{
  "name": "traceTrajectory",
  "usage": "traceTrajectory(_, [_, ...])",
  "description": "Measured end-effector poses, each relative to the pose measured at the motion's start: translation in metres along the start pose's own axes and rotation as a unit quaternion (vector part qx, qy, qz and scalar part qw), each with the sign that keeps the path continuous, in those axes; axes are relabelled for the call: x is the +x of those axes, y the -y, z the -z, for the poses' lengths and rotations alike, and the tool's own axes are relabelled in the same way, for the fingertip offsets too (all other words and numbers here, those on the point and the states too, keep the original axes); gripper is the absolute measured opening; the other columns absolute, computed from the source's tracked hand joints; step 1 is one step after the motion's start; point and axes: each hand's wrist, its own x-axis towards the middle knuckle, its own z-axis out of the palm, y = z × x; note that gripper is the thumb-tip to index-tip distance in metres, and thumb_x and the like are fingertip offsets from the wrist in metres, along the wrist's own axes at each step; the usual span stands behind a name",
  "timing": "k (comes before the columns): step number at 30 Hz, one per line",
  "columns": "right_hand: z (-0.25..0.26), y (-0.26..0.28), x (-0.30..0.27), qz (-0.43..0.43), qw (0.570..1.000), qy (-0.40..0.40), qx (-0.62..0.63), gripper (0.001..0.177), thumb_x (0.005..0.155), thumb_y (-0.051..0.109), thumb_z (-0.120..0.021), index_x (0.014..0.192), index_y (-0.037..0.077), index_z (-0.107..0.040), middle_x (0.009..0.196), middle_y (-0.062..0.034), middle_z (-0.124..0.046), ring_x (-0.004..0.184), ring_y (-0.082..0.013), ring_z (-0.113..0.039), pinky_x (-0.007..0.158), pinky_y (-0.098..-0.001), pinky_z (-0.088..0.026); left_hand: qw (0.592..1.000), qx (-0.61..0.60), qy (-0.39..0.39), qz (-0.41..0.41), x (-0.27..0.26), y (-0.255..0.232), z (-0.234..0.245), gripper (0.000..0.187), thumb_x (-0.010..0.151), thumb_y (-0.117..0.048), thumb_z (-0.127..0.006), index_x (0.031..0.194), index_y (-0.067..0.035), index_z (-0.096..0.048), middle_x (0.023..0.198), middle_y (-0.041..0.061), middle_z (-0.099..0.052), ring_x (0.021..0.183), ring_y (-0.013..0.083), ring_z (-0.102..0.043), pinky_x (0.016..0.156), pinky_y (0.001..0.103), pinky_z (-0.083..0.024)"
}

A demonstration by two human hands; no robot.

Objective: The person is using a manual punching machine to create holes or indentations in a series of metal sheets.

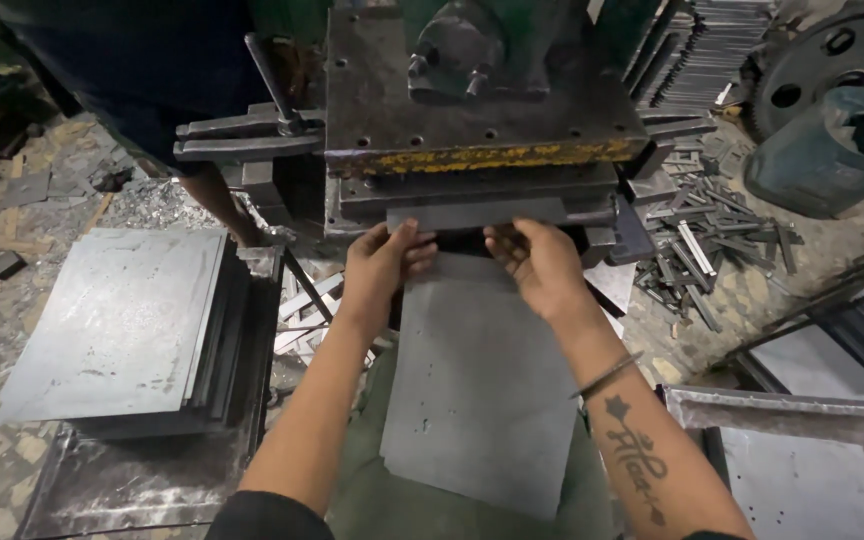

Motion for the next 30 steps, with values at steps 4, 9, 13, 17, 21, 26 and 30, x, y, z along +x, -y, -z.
traceTrajectory(4, [0.005,-0.005,0.000,-0.024,0.999,-0.026,0.033,0.015,0.100,0.011,-0.055,0.103,-0.002,-0.058,0.099,-0.0174,-0.071,0.089,-0.0286,-0.072,0.081,-0.0393,-0.062,0.999,-0.037,0.030,0.008,-0.003,0.005,0.004,0.031,0.095,-0.024,-0.070,0.112,0.001,-0.064,0.101,0.010,-0.074,0.088,0.0178,-0.075,0.078,0.031,-0.062])
traceTrajectory(9, [0.022,-0.006,-0.114,0.130,0.956,0.064,-0.255,0.021,0.103,0.015,-0.052,0.105,0.000,-0.066,0.095,-0.0116,-0.070,0.085,-0.0220,-0.068,0.083,-0.0360,-0.057,0.985,0.127,0.011,0.116,-0.088,-0.018,0.009,0.040,0.095,-0.030,-0.071,0.120,0.001,-0.064,0.097,0.013,-0.075,0.085,0.0221,-0.068,0.077,0.034,-0.054])
traceTrajectory(13, [0.075,-0.057,-0.194,-0.096,0.990,-0.044,-0.095,0.024,0.096,0.020,-0.065,0.107,-0.001,-0.068,0.095,-0.0115,-0.071,0.089,-0.0247,-0.070,0.078,-0.0408,-0.057,0.959,0.131,0.154,0.199,-0.139,0.014,0.050,0.045,0.086,-0.020,-0.074,0.127,-0.004,-0.063,0.101,0.012,-0.078,0.089,0.0208,-0.075,0.084,0.037,-0.064])
traceTrajectory(17, [0.141,-0.120,-0.239,-0.216,0.958,-0.159,-0.103,0.032,0.091,0.022,-0.071,0.118,0.005,-0.066,0.105,-0.0111,-0.071,0.091,-0.0274,-0.074,0.073,-0.0442,-0.061,0.928,0.123,0.254,0.244,-0.167,0.074,0.096,0.038,0.094,-0.017,-0.072,0.125,0.002,-0.060,0.102,0.017,-0.079,0.084,0.0205,-0.075,0.077,0.035,-0.062])
traceTrajectory(21, [0.206,-0.156,-0.245,-0.299,0.936,-0.128,-0.137,0.037,0.091,0.028,-0.070,0.120,0.005,-0.069,0.112,-0.0104,-0.077,0.086,-0.0207,-0.077,0.072,-0.0393,-0.064,0.856,0.331,0.250,0.308,-0.161,0.039,0.086,0.031,0.097,-0.026,-0.073,0.109,0.002,-0.066,0.091,0.012,-0.079,0.074,0.0164,-0.075,0.069,0.034,-0.063])
traceTrajectory(26, [0.237,-0.159,-0.235,-0.364,0.905,0.033,-0.219,0.041,0.096,0.031,-0.069,0.122,0.000,-0.068,0.102,-0.0164,-0.085,0.061,-0.0144,-0.066,0.057,-0.0263,-0.053,0.747,0.663,0.057,0.005,-0.117,-0.008,0.131,0.031,0.089,-0.038,-0.071,0.091,-0.008,-0.076,0.076,0.015,-0.075,0.071,0.0311,-0.074,0.070,0.042,-0.060])
traceTrajectory(30, [0.157,-0.110,-0.228,-0.363,0.906,-0.021,-0.217,0.042,0.094,0.034,-0.065,0.118,0.000,-0.070,0.103,-0.0149,-0.083,0.062,-0.0194,-0.069,0.058,-0.0312,-0.057,0.764,0.588,-0.087,-0.250,-0.092,-0.063,0.185,0.043,0.095,-0.032,-0.067,0.125,-0.001,-0.067,0.109,0.025,-0.072,0.100,0.0415,-0.069,0.084,0.045,-0.054])
